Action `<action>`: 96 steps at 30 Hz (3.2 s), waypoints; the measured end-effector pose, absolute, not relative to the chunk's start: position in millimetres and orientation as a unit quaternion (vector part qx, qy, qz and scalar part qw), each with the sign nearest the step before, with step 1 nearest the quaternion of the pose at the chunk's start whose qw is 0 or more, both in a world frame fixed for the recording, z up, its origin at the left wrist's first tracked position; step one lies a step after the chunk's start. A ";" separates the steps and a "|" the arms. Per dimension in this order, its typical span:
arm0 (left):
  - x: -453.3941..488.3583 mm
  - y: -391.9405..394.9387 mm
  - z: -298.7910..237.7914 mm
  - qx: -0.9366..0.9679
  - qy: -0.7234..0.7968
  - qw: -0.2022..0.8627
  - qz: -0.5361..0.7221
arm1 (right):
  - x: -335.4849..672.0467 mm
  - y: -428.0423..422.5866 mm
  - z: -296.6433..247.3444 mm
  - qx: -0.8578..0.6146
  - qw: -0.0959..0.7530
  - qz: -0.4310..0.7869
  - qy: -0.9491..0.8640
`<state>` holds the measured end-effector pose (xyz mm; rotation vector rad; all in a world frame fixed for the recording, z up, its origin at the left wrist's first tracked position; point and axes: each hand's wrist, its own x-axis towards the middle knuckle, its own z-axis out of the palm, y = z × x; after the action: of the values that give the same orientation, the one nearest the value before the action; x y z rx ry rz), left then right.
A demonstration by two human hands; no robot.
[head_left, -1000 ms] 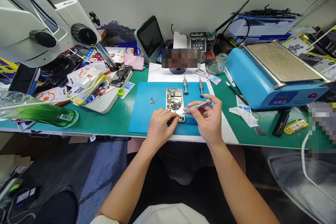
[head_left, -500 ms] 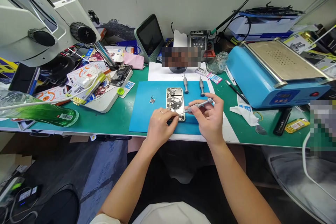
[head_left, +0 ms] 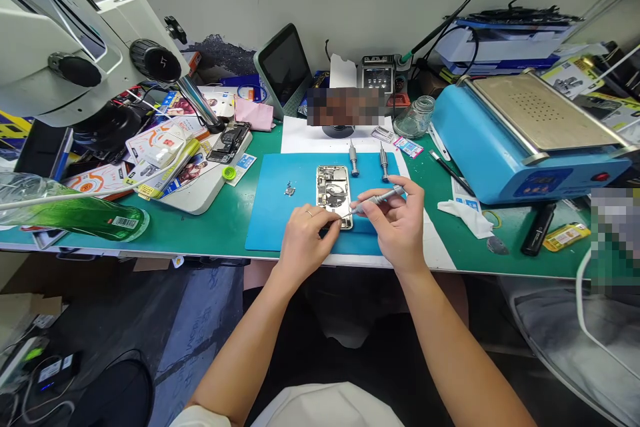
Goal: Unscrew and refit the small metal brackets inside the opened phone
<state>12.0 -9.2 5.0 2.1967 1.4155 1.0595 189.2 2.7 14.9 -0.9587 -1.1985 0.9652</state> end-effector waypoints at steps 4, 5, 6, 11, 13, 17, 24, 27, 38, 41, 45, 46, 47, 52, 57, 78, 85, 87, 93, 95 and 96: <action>12.2 -9.2 5.1 0.770 0.494 0.157 0.373 | 189.3 2.9 13.9 -0.424 0.611 0.419 -0.521; 12.2 -9.3 5.2 0.770 0.494 0.158 0.373 | 189.4 3.0 13.5 -0.424 0.611 0.419 -0.521; 12.2 -9.3 5.3 0.770 0.493 0.158 0.373 | 189.5 3.2 13.1 -0.423 0.611 0.419 -0.522; 12.1 -9.1 5.0 0.770 0.495 0.159 0.371 | 190.0 3.5 11.8 -0.421 0.610 0.415 -0.527; 12.1 -9.1 4.6 0.770 0.496 0.158 0.369 | 190.1 3.4 11.5 -0.425 0.606 0.413 -0.531; 12.0 -9.1 4.4 0.771 0.497 0.152 0.369 | 190.2 3.2 11.1 -0.427 0.601 0.413 -0.535; 11.8 -9.2 5.3 0.774 0.494 0.156 0.363 | 190.7 3.2 10.9 -0.426 0.599 0.421 -0.531; 11.8 -9.5 5.1 0.775 0.494 0.157 0.363 | 191.2 3.1 9.8 -0.431 0.596 0.421 -0.531; 12.2 -9.3 5.8 0.775 0.492 0.158 0.364 | 190.8 3.0 9.7 -0.424 0.596 0.422 -0.535; 12.5 -9.5 6.4 0.774 0.491 0.159 0.366 | 190.7 3.0 10.2 -0.421 0.598 0.423 -0.534; 12.6 -10.0 6.8 0.773 0.492 0.165 0.365 | 190.4 2.8 10.9 -0.426 0.602 0.425 -0.526; 12.7 -10.1 6.7 0.773 0.492 0.166 0.365 | 190.3 2.7 11.0 -0.426 0.603 0.425 -0.524; 12.7 -10.1 6.6 0.772 0.492 0.168 0.366 | 190.1 2.6 11.1 -0.425 0.604 0.425 -0.523; 12.9 -10.3 7.0 0.766 0.493 0.176 0.372 | 189.8 2.3 11.0 -0.415 0.612 0.426 -0.521; 13.3 -10.5 8.9 0.763 0.503 0.179 0.364 | 190.2 2.2 10.1 -0.423 0.604 0.415 -0.533; 13.0 -9.9 4.4 0.791 0.502 0.135 0.322 | 190.0 -2.0 4.7 -0.461 0.595 0.244 -0.611; 13.2 -9.3 3.1 0.799 0.495 0.124 0.318 | 190.1 -1.9 6.1 -0.462 0.583 0.216 -0.633; 13.2 -9.3 3.2 0.801 0.494 0.121 0.317 | 190.1 -1.9 6.0 -0.465 0.580 0.215 -0.634; 13.6 -9.0 4.5 0.802 0.496 0.118 0.310 | 189.6 -1.7 5.3 -0.475 0.570 0.215 -0.635; 13.7 -8.9 4.7 0.801 0.498 0.120 0.311 | 189.5 -1.8 5.3 -0.480 0.564 0.215 -0.637; 13.8 -9.0 4.7 0.800 0.498 0.120 0.311 | 189.5 -2.0 5.3 -0.481 0.561 0.215 -0.638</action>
<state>13.8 -9.0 4.7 2.3376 1.4557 0.9093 189.5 -2.0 5.3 -1.1330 -1.5042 0.5061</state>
